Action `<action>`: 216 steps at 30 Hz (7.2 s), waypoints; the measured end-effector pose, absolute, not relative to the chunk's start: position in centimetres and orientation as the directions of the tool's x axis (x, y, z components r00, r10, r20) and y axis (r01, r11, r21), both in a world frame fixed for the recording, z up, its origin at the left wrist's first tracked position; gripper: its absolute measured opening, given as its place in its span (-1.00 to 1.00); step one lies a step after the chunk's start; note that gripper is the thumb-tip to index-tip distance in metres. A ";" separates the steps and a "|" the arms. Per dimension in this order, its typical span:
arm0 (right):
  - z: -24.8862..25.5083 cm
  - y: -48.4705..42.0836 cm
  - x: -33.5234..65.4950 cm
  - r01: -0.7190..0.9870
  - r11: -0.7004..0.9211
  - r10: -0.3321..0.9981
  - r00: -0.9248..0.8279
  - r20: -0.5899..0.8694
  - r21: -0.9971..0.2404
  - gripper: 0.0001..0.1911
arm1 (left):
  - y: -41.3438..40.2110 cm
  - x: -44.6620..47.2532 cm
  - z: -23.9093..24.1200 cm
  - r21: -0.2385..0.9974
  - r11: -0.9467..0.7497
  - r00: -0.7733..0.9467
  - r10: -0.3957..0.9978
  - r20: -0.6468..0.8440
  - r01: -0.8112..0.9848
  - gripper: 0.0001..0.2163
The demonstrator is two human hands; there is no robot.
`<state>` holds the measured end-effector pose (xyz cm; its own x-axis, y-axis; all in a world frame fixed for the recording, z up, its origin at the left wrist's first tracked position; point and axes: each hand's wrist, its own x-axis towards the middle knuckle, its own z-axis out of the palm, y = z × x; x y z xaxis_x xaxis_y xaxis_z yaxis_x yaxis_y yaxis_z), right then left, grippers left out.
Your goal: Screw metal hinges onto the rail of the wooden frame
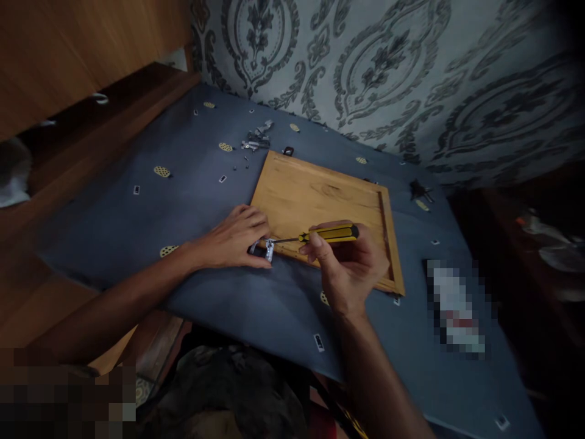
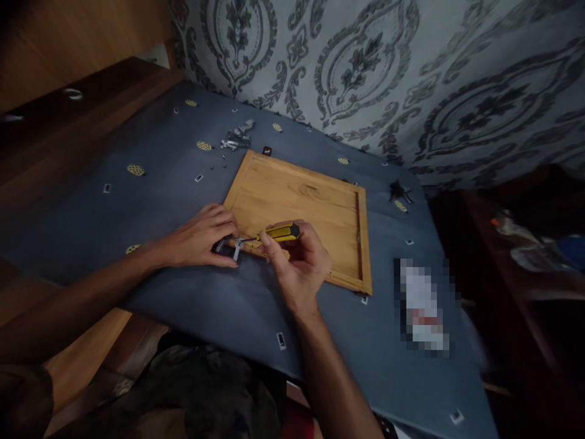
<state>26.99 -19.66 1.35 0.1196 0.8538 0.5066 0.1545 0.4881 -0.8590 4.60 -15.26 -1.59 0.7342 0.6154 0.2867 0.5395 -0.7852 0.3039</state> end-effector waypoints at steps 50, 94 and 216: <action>1.7 -20.0 26.9 0.188 0.483 0.850 0.134 0.510 -0.855 -0.78 | -15.3 4.5 -1.4 0.358 -0.772 0.731 0.625 0.274 0.526 -0.58; 1.7 -19.5 26.2 0.226 0.505 0.802 0.234 0.550 -0.833 -0.74 | -15.3 4.5 -1.4 0.333 -0.781 0.733 0.618 0.285 0.529 -0.57; 2.1 -19.5 27.0 0.115 0.389 0.921 -0.041 0.387 -0.914 -0.84 | -15.3 4.6 -1.2 0.318 -0.771 0.732 0.630 0.260 0.551 -0.57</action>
<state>26.99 -19.53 2.10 -0.0409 0.9210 0.3874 0.1149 0.3895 -0.9138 4.64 -15.30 -1.25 0.7318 0.6301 0.2598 0.5511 -0.7713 0.3183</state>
